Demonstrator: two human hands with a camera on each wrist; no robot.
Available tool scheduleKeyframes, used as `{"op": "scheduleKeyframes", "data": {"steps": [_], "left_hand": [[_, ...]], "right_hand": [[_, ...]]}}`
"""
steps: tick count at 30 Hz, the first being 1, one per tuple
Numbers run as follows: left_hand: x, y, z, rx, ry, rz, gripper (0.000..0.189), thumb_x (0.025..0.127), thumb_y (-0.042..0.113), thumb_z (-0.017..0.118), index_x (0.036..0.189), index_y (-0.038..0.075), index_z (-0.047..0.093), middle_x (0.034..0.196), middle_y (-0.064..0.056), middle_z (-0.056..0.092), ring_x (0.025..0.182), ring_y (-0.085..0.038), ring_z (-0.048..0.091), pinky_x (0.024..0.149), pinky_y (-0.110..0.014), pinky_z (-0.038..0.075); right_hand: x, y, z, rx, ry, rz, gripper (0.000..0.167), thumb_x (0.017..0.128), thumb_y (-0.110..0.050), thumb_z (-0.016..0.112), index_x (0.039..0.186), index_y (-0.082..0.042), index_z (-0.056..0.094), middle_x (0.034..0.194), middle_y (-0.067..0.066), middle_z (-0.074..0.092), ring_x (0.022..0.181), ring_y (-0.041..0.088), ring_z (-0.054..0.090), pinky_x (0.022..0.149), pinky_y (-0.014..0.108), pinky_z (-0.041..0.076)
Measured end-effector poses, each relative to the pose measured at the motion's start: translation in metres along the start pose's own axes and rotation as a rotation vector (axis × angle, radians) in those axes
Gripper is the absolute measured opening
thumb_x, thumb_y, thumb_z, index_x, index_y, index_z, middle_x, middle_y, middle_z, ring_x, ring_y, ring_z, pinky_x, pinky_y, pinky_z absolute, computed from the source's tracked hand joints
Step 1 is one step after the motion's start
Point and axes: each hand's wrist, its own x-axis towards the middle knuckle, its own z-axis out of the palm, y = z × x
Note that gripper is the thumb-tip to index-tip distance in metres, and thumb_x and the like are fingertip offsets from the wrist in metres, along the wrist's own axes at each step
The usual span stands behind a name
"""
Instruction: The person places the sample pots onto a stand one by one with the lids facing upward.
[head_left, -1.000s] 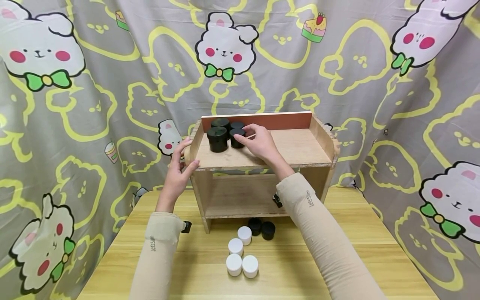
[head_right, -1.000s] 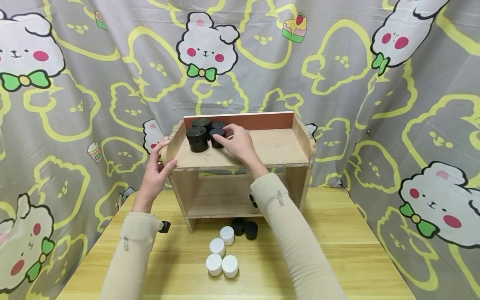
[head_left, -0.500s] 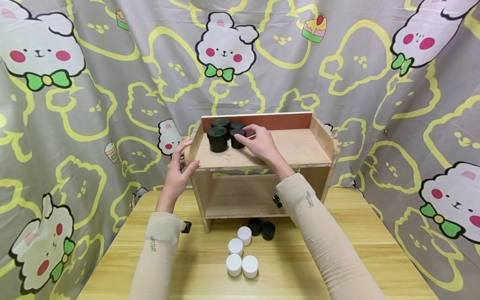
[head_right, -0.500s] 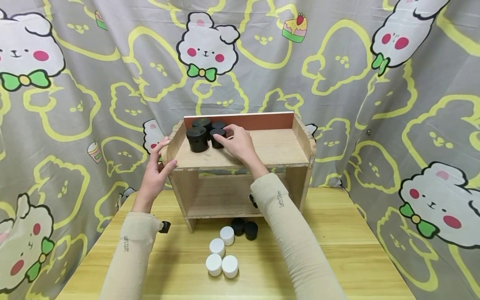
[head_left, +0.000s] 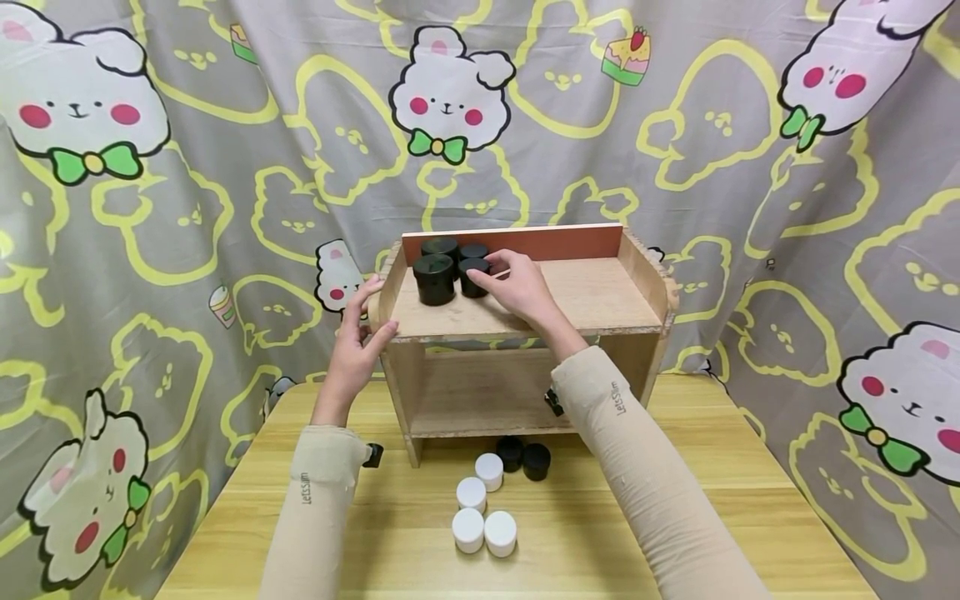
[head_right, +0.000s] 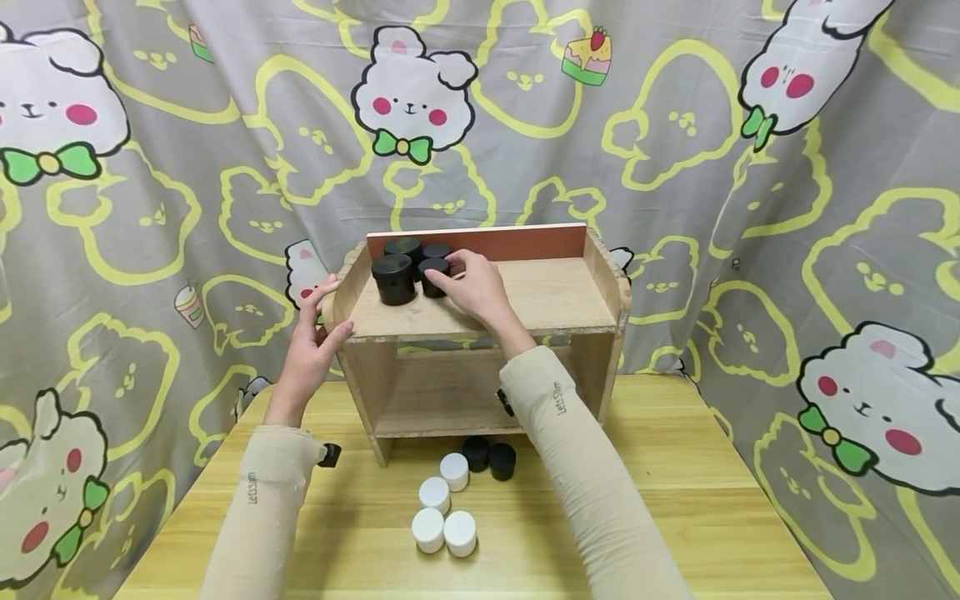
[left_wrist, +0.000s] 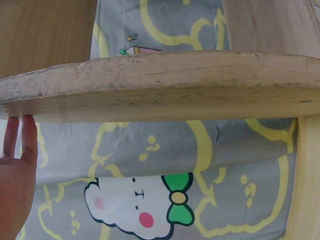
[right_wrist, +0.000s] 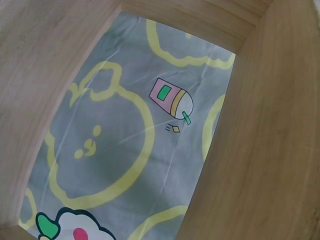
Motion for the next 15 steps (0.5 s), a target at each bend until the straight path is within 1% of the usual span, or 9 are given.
{"op": "scheduleKeyframes", "data": {"steps": [2,3,6,9,10,13,15], "left_hand": [[-0.001,0.01,0.0,0.004,-0.006,-0.003,0.061,0.101,0.003,0.062,0.156,0.012,0.036,0.17,-0.004,0.027,0.132,-0.031,0.044,0.092,-0.033,0.045],[-0.001,0.01,0.0,0.004,-0.008,-0.002,0.061,0.101,0.003,0.061,0.156,0.011,0.036,0.17,-0.005,0.026,0.132,-0.032,0.044,0.091,-0.031,0.046],[0.0,0.0,-0.001,0.004,-0.008,0.007,0.062,0.101,0.003,0.061,0.157,0.012,0.035,0.17,-0.004,0.026,0.131,-0.032,0.045,0.089,-0.027,0.047],[0.002,-0.014,-0.001,-0.007,-0.001,0.009,0.063,0.101,0.003,0.062,0.157,0.016,0.037,0.17,0.002,0.027,0.13,-0.029,0.046,0.086,-0.024,0.048],[0.002,-0.017,-0.002,-0.01,0.0,0.009,0.063,0.101,0.004,0.063,0.157,0.017,0.037,0.17,0.004,0.028,0.129,-0.028,0.047,0.086,-0.023,0.048],[0.003,-0.022,-0.002,-0.015,0.004,0.007,0.063,0.101,0.006,0.064,0.157,0.021,0.039,0.169,0.009,0.029,0.128,-0.025,0.048,0.085,-0.023,0.049],[0.003,-0.022,-0.002,-0.012,0.003,0.011,0.063,0.101,0.006,0.064,0.157,0.022,0.039,0.168,0.009,0.029,0.129,-0.025,0.047,0.085,-0.023,0.049]], "right_hand": [[0.0,0.0,0.0,0.001,-0.002,-0.002,0.052,0.098,-0.041,0.071,0.137,-0.007,0.063,0.127,0.013,0.07,0.115,0.027,0.066,0.098,0.045,0.053],[0.0,-0.001,0.0,0.001,-0.002,-0.002,0.052,0.098,-0.042,0.071,0.137,-0.007,0.063,0.128,0.013,0.07,0.115,0.027,0.066,0.098,0.045,0.053],[-0.001,-0.002,-0.001,0.002,-0.002,-0.001,0.052,0.098,-0.042,0.071,0.136,-0.008,0.063,0.128,0.012,0.07,0.114,0.027,0.067,0.097,0.045,0.053],[-0.002,-0.002,-0.001,0.0,-0.004,0.004,0.053,0.097,-0.042,0.072,0.137,-0.008,0.063,0.128,0.012,0.069,0.114,0.027,0.067,0.097,0.045,0.054],[-0.002,-0.002,-0.001,0.001,-0.006,0.006,0.053,0.097,-0.042,0.072,0.137,-0.008,0.063,0.129,0.012,0.069,0.114,0.027,0.067,0.097,0.045,0.054],[-0.003,-0.002,-0.001,0.002,-0.008,0.007,0.054,0.097,-0.041,0.072,0.138,-0.008,0.062,0.13,0.012,0.069,0.114,0.027,0.068,0.096,0.045,0.054],[-0.003,-0.003,-0.001,0.004,-0.006,0.006,0.054,0.097,-0.041,0.072,0.139,-0.008,0.062,0.131,0.012,0.068,0.114,0.027,0.068,0.096,0.044,0.054]]}}
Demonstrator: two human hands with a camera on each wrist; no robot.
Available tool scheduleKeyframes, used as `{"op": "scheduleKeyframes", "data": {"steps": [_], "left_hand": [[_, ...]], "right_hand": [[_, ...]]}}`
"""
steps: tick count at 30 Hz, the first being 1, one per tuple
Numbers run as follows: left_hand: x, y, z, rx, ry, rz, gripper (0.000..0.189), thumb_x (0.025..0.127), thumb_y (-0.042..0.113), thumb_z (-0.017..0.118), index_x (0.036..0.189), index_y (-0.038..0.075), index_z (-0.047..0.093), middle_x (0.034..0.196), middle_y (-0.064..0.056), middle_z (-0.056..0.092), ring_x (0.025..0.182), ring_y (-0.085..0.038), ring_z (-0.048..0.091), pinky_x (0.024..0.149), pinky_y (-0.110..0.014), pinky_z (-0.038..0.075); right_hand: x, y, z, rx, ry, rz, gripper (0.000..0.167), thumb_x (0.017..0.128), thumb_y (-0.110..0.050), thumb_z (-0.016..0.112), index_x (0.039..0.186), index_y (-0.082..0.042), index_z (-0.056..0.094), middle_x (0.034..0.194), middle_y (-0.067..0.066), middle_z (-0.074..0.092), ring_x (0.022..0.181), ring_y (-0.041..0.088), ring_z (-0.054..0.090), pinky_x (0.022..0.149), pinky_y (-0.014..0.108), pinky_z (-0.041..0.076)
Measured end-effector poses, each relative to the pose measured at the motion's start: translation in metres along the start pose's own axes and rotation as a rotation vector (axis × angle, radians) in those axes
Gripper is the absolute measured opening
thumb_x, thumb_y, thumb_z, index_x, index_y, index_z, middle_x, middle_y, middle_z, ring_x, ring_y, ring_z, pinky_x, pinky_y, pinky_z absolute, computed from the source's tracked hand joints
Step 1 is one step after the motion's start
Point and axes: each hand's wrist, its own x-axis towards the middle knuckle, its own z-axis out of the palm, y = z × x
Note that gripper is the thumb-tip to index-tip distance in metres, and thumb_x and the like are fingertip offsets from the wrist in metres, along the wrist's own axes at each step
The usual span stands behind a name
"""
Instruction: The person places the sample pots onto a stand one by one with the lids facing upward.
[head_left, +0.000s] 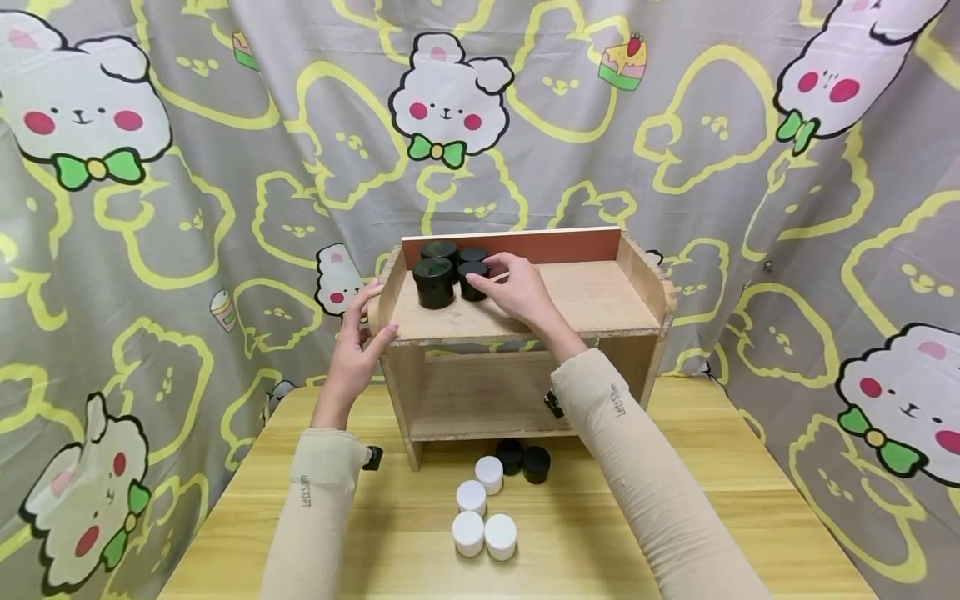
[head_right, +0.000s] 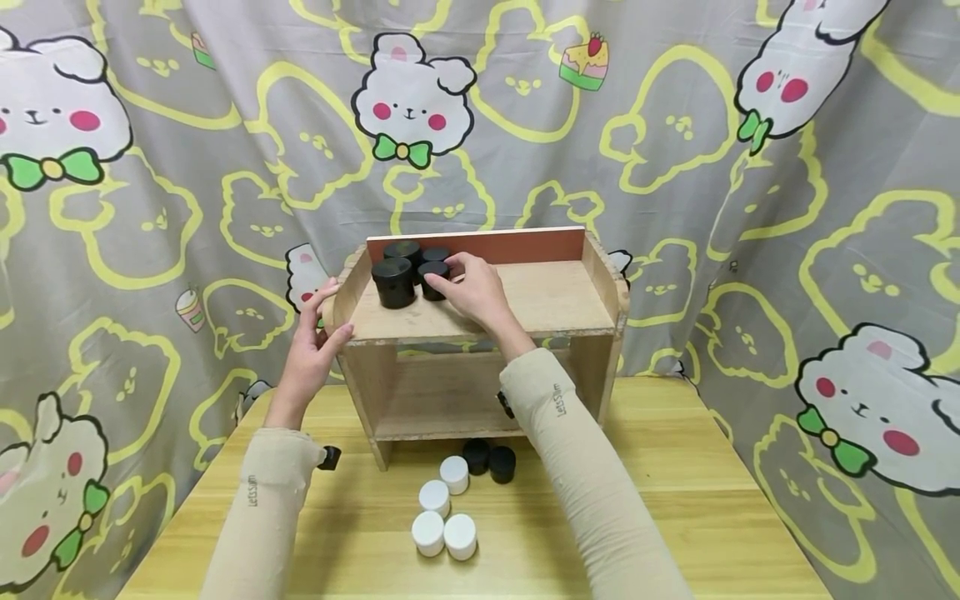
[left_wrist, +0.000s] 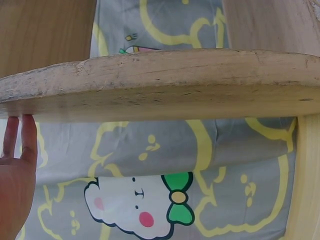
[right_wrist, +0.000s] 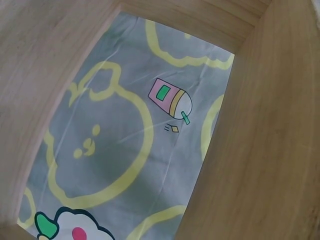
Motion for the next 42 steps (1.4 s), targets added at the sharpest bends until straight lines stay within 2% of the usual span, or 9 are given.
{"op": "scheduleKeyframes", "data": {"steps": [6,14,20,26,33,38,42], "left_hand": [[0.001,0.002,0.002,0.01,-0.005,0.005,0.063,0.101,0.001,0.061,0.157,0.013,0.035,0.171,-0.003,0.025,0.131,-0.033,0.045,0.087,-0.026,0.047],[0.0,0.002,0.001,-0.016,0.001,-0.009,0.062,0.102,0.008,0.064,0.157,0.023,0.039,0.169,0.012,0.027,0.125,-0.021,0.047,0.086,-0.025,0.048],[-0.001,0.0,0.0,-0.028,-0.004,0.004,0.063,0.102,0.01,0.064,0.157,0.025,0.039,0.169,0.01,0.026,0.122,-0.024,0.049,0.085,-0.026,0.05],[-0.001,0.006,0.001,-0.003,-0.008,-0.014,0.064,0.102,0.005,0.062,0.158,0.018,0.036,0.172,0.001,0.023,0.124,-0.027,0.048,0.086,-0.024,0.048],[-0.007,0.037,0.0,-0.002,-0.014,-0.019,0.06,0.102,0.003,0.061,0.156,0.008,0.036,0.17,-0.007,0.025,0.127,-0.026,0.045,0.09,-0.027,0.045],[-0.007,0.038,0.0,-0.008,-0.018,-0.031,0.059,0.103,0.005,0.061,0.156,0.011,0.036,0.171,-0.005,0.024,0.126,-0.028,0.046,0.089,-0.027,0.046],[-0.005,0.028,0.001,-0.021,-0.016,-0.04,0.061,0.103,0.006,0.061,0.158,0.017,0.037,0.171,0.003,0.024,0.122,-0.028,0.048,0.086,-0.025,0.049]], "right_hand": [[-0.002,-0.001,-0.003,-0.018,-0.007,0.005,0.058,0.097,-0.042,0.071,0.143,-0.009,0.059,0.132,0.013,0.068,0.116,0.028,0.068,0.098,0.045,0.054],[-0.012,0.0,-0.014,0.003,-0.023,-0.027,0.056,0.097,-0.042,0.071,0.141,-0.009,0.06,0.131,0.012,0.068,0.115,0.03,0.068,0.099,0.045,0.053],[-0.026,-0.001,-0.025,-0.007,-0.032,-0.057,0.059,0.097,-0.042,0.071,0.145,-0.009,0.058,0.133,0.013,0.067,0.116,0.031,0.067,0.099,0.046,0.053],[-0.045,-0.001,-0.034,-0.014,-0.039,-0.116,0.056,0.098,-0.037,0.072,0.144,-0.008,0.059,0.134,0.013,0.067,0.114,0.031,0.068,0.098,0.045,0.055],[-0.075,0.003,-0.035,0.042,-0.064,-0.204,0.051,0.098,-0.026,0.074,0.142,-0.006,0.061,0.131,0.017,0.068,0.111,0.029,0.07,0.096,0.044,0.056],[-0.1,0.009,-0.034,0.062,-0.083,-0.267,0.048,0.097,-0.021,0.075,0.14,-0.002,0.062,0.126,0.015,0.07,0.11,0.026,0.071,0.097,0.041,0.056],[-0.118,0.015,-0.034,0.079,-0.093,-0.329,0.045,0.096,-0.016,0.075,0.137,-0.003,0.064,0.125,0.012,0.07,0.109,0.026,0.071,0.096,0.038,0.057]]}}
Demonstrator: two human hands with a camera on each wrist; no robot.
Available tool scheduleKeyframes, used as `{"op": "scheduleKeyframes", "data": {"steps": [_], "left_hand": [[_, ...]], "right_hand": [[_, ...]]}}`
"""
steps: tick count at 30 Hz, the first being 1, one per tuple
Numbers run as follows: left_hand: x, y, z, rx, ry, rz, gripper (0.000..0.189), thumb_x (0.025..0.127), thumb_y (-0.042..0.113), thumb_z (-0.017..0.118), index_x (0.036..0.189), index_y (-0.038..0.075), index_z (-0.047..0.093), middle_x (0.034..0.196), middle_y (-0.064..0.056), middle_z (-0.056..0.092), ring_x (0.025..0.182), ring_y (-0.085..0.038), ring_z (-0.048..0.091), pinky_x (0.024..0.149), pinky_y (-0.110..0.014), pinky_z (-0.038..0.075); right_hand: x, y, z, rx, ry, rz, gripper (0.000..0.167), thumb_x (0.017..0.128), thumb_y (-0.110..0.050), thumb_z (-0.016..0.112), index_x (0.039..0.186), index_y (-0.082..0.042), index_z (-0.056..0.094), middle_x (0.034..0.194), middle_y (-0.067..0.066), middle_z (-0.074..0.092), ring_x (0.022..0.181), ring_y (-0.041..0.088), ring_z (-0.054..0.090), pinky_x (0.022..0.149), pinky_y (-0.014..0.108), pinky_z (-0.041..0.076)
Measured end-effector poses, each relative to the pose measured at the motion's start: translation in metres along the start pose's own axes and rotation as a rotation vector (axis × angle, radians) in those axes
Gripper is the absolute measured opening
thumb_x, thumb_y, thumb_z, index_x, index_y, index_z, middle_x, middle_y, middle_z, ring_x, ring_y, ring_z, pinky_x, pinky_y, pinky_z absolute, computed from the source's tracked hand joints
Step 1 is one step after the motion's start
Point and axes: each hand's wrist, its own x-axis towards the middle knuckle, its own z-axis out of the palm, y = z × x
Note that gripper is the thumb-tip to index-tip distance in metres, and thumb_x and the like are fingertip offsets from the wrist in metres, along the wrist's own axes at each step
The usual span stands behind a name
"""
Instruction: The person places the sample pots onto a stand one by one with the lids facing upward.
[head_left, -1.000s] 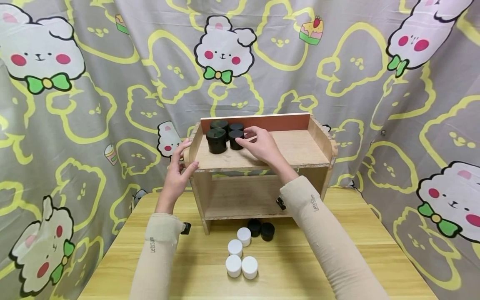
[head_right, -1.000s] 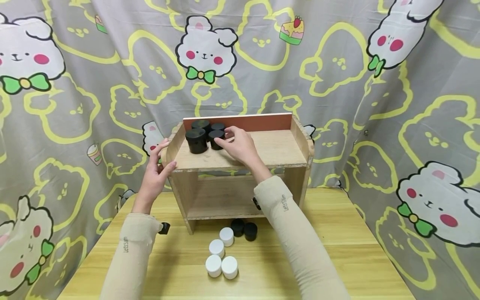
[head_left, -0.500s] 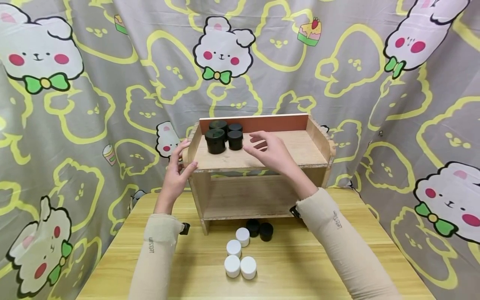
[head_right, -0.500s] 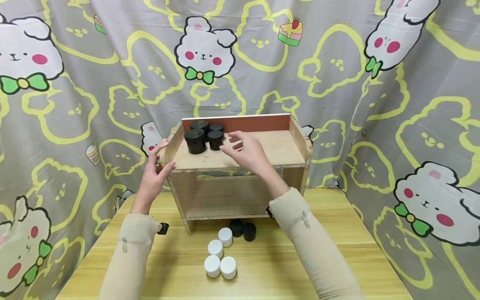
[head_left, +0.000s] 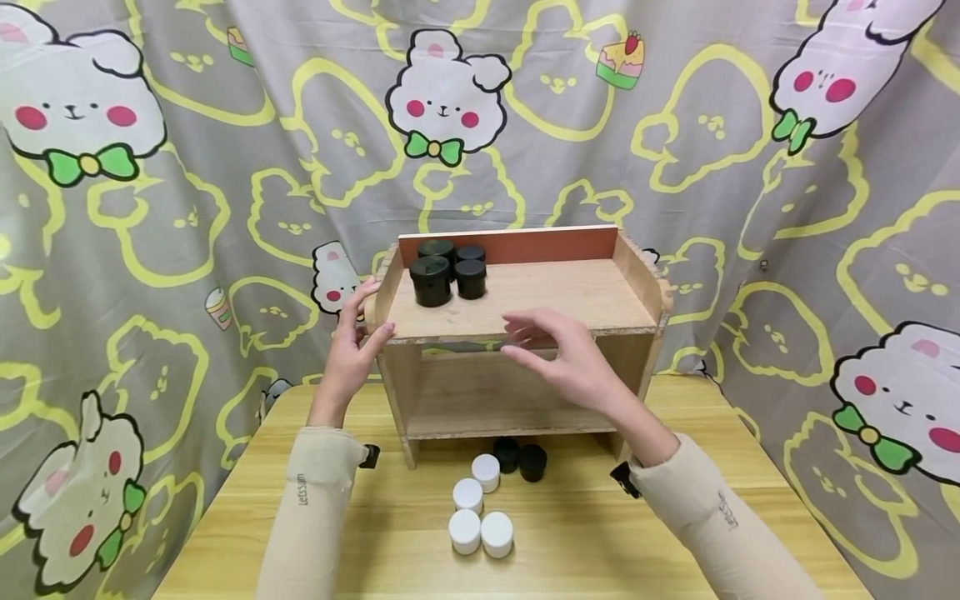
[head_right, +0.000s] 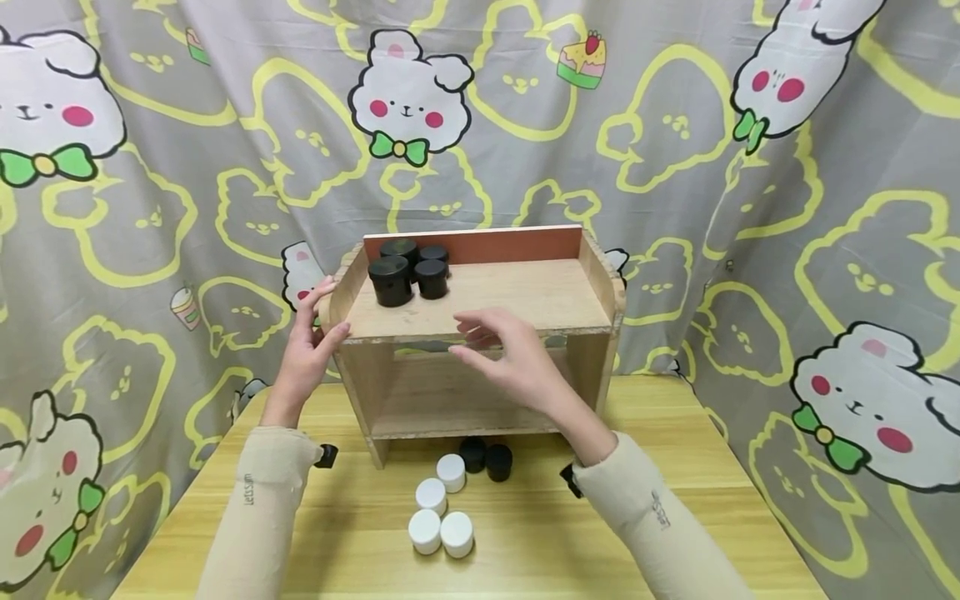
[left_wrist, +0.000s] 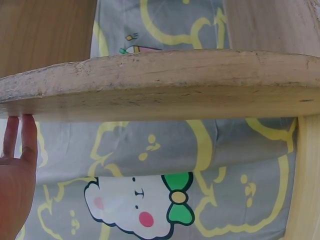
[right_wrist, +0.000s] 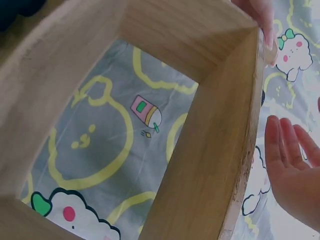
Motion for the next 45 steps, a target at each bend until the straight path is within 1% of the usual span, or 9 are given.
{"op": "scheduleKeyframes", "data": {"steps": [3,7,14,21,26,29,33,39,45], "left_hand": [[0.001,-0.001,-0.001,-0.004,0.001,-0.011,0.062,0.103,0.007,0.061,0.158,0.019,0.036,0.17,0.006,0.025,0.117,-0.028,0.05,0.084,-0.025,0.049],[0.0,0.006,-0.001,-0.006,-0.003,-0.02,0.061,0.103,0.008,0.061,0.158,0.017,0.036,0.171,0.003,0.024,0.117,-0.029,0.05,0.084,-0.025,0.049],[0.0,0.004,0.0,0.0,-0.008,-0.009,0.06,0.103,0.007,0.061,0.157,0.015,0.036,0.171,0.0,0.025,0.116,-0.031,0.051,0.084,-0.024,0.049],[0.007,-0.024,0.0,0.001,0.009,0.012,0.064,0.102,0.006,0.062,0.158,0.021,0.036,0.171,0.005,0.024,0.114,-0.033,0.052,0.081,-0.024,0.05],[0.008,-0.028,0.0,0.009,0.008,0.03,0.063,0.103,0.011,0.063,0.158,0.026,0.037,0.169,0.01,0.026,0.12,-0.028,0.05,0.083,-0.026,0.05],[0.007,-0.028,-0.001,0.011,0.005,0.039,0.062,0.103,0.013,0.063,0.158,0.027,0.038,0.169,0.011,0.026,0.119,-0.029,0.051,0.083,-0.026,0.05],[0.008,-0.027,-0.001,0.013,0.007,0.038,0.063,0.103,0.012,0.063,0.158,0.027,0.037,0.169,0.01,0.026,0.114,-0.032,0.053,0.081,-0.027,0.051],[0.009,-0.025,0.0,0.008,0.011,0.01,0.064,0.102,0.007,0.063,0.159,0.023,0.037,0.169,0.01,0.027,0.118,-0.027,0.049,0.082,-0.027,0.049],[0.006,-0.007,0.002,0.016,0.004,-0.005,0.062,0.102,0.005,0.062,0.158,0.015,0.036,0.17,0.001,0.027,0.119,-0.024,0.048,0.085,-0.027,0.048]], "right_hand": [[-0.013,0.0,0.001,-0.006,-0.027,-0.014,0.042,0.096,-0.017,0.076,0.135,-0.008,0.066,0.123,0.006,0.071,0.108,0.022,0.07,0.095,0.035,0.057],[-0.033,0.005,0.004,-0.036,-0.057,-0.016,0.04,0.095,-0.022,0.077,0.134,-0.015,0.068,0.12,-0.001,0.071,0.108,0.02,0.069,0.095,0.035,0.056],[-0.065,0.03,0.019,-0.012,-0.11,0.003,0.038,0.096,-0.022,0.075,0.133,-0.015,0.068,0.116,-0.002,0.071,0.105,0.021,0.07,0.092,0.035,0.057],[-0.092,0.062,0.035,0.035,-0.192,0.136,0.04,0.099,-0.031,0.071,0.136,-0.016,0.066,0.12,0.005,0.07,0.108,0.024,0.069,0.095,0.038,0.056],[-0.106,0.081,0.042,-0.03,-0.236,0.163,0.047,0.099,-0.036,0.071,0.136,-0.008,0.065,0.122,0.004,0.071,0.11,0.023,0.068,0.097,0.04,0.055],[-0.112,0.088,0.046,-0.034,-0.27,0.181,0.049,0.098,-0.038,0.071,0.136,-0.008,0.065,0.123,0.003,0.07,0.112,0.027,0.068,0.098,0.043,0.054],[-0.119,0.099,0.05,-0.006,-0.323,0.229,0.05,0.098,-0.038,0.071,0.138,-0.008,0.063,0.127,0.013,0.069,0.114,0.036,0.066,0.097,0.049,0.054],[-0.129,0.116,0.053,-0.098,-0.413,0.324,0.062,0.095,-0.035,0.076,0.143,-0.001,0.057,0.135,0.023,0.063,0.116,0.04,0.064,0.094,0.052,0.056],[-0.134,0.13,0.061,-0.167,-0.38,0.391,0.066,0.092,-0.03,0.079,0.143,0.003,0.055,0.135,0.025,0.063,0.115,0.041,0.064,0.094,0.056,0.053]]}}
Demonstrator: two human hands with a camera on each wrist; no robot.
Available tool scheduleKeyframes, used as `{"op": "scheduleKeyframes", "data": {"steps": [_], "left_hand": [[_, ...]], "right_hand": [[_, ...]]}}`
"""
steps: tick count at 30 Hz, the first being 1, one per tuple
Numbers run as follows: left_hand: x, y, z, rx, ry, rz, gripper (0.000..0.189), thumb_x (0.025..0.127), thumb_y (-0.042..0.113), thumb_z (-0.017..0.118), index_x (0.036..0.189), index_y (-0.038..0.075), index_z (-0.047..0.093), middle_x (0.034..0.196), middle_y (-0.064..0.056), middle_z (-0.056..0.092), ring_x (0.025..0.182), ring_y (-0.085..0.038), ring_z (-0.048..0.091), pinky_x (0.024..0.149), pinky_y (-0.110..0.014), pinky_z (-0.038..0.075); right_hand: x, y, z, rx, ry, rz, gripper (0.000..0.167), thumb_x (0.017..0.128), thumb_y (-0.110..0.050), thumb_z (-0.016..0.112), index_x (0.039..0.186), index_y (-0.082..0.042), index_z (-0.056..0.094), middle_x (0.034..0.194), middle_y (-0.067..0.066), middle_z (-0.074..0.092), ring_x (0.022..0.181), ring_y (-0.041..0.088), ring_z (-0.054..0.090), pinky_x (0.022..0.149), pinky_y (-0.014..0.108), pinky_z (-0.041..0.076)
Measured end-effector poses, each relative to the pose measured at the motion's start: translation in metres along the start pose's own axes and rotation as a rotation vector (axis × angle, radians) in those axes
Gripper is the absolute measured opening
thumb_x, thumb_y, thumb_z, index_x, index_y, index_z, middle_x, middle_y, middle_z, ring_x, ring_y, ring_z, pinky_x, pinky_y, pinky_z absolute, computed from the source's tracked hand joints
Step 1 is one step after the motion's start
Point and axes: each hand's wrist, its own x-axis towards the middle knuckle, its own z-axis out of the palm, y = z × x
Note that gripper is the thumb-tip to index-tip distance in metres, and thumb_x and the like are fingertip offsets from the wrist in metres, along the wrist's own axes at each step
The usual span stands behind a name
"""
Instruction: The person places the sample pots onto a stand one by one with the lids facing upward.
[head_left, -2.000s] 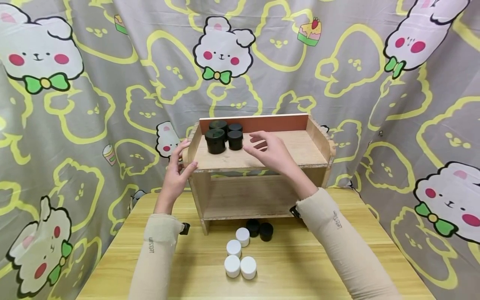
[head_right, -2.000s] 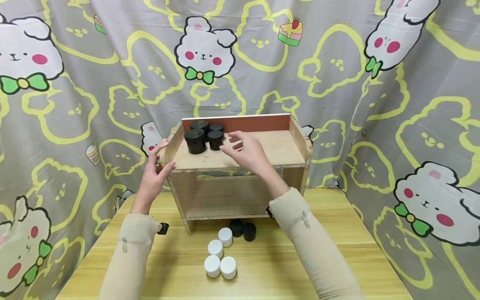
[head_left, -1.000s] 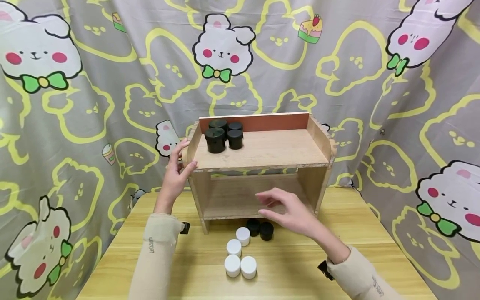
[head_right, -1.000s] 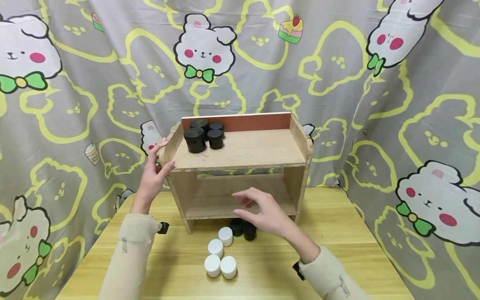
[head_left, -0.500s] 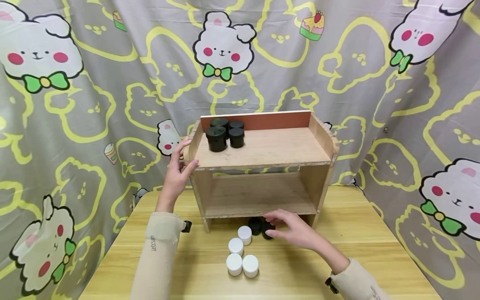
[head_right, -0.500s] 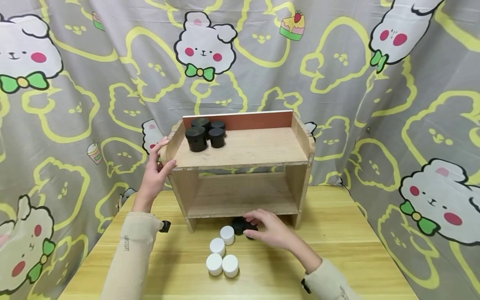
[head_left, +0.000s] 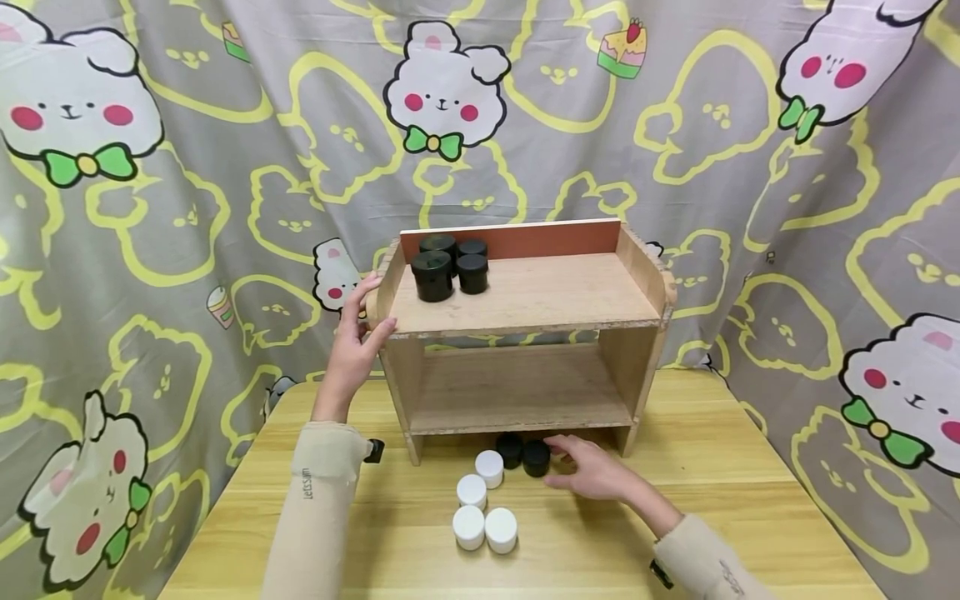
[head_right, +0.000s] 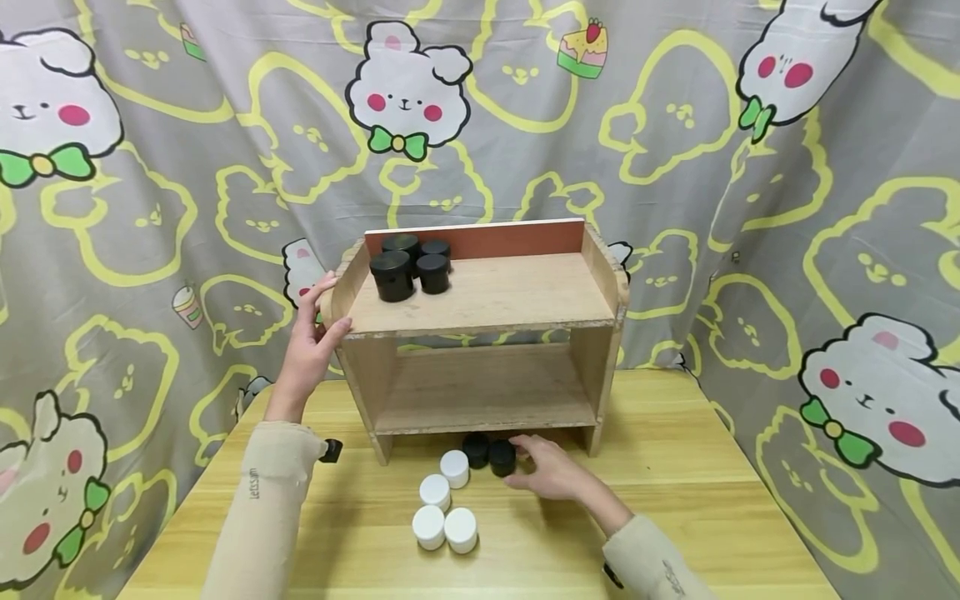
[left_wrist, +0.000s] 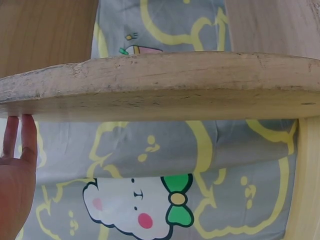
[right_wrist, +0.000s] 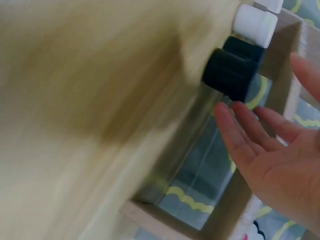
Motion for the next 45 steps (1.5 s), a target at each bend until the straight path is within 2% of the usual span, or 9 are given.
{"op": "scheduleKeyframes", "data": {"steps": [4,7,12,20,25,29,36,45], "left_hand": [[0.001,-0.001,0.0,0.0,-0.005,0.009,0.062,0.102,0.005,0.061,0.158,0.014,0.035,0.17,-0.003,0.026,0.116,-0.028,0.05,0.083,-0.025,0.049],[0.004,-0.013,0.0,-0.011,0.0,0.016,0.063,0.102,0.006,0.062,0.158,0.019,0.036,0.169,0.002,0.027,0.114,-0.031,0.052,0.08,-0.025,0.05],[0.006,-0.019,-0.001,-0.017,0.006,0.029,0.062,0.102,0.011,0.064,0.157,0.028,0.04,0.165,0.014,0.032,0.112,-0.03,0.053,0.079,-0.026,0.051],[0.007,-0.02,0.0,-0.016,0.009,0.031,0.062,0.102,0.013,0.065,0.156,0.029,0.041,0.164,0.014,0.033,0.111,-0.031,0.054,0.078,-0.028,0.052],[0.007,-0.02,0.0,-0.012,0.01,0.025,0.063,0.102,0.011,0.065,0.157,0.027,0.039,0.165,0.011,0.032,0.11,-0.033,0.054,0.078,-0.028,0.052],[0.007,-0.02,0.0,-0.018,0.01,0.031,0.065,0.101,0.007,0.065,0.158,0.022,0.038,0.167,0.006,0.03,0.112,-0.033,0.053,0.078,-0.027,0.051],[0.008,-0.02,-0.001,-0.024,0.013,0.037,0.062,0.101,0.011,0.066,0.156,0.026,0.041,0.165,0.014,0.033,0.112,-0.029,0.053,0.08,-0.026,0.052],[0.007,-0.021,-0.001,-0.012,0.019,0.034,0.062,0.101,0.011,0.065,0.156,0.026,0.041,0.165,0.015,0.033,0.115,-0.025,0.052,0.082,-0.027,0.051]], "right_hand": [[0.006,0.006,0.007,-0.01,0.046,0.038,0.065,0.09,-0.029,0.081,0.142,0.002,0.056,0.131,0.022,0.066,0.117,0.039,0.064,0.098,0.055,0.051],[0.01,0.009,0.011,-0.01,0.062,0.062,0.065,0.089,-0.029,0.082,0.141,0.002,0.058,0.129,0.02,0.067,0.117,0.038,0.064,0.098,0.056,0.05],[0.017,0.013,0.014,0.031,0.058,0.066,0.066,0.087,-0.028,0.084,0.138,0.004,0.058,0.117,0.017,0.07,0.106,0.034,0.067,0.091,0.049,0.053],[0.027,0.023,0.023,0.07,0.077,0.077,0.059,0.085,-0.025,0.086,0.133,0.001,0.063,0.105,0.007,0.069,0.096,0.025,0.064,0.081,0.036,0.049],[0.031,0.022,0.028,0.091,0.115,0.096,0.055,0.085,-0.023,0.086,0.129,0.001,0.066,0.098,0.006,0.066,0.088,0.022,0.059,0.076,0.033,0.046],[0.031,0.022,0.031,0.099,0.128,0.103,0.052,0.085,-0.023,0.086,0.127,0.0,0.066,0.098,0.005,0.067,0.088,0.021,0.06,0.077,0.032,0.046],[0.03,0.023,0.031,0.106,0.11,0.102,0.049,0.086,-0.024,0.086,0.126,-0.001,0.067,0.099,0.005,0.068,0.088,0.02,0.06,0.077,0.033,0.047],[0.031,0.025,0.032,0.11,0.078,0.089,0.046,0.087,-0.025,0.085,0.124,-0.005,0.068,0.099,0.004,0.068,0.089,0.02,0.061,0.077,0.032,0.047]]}}
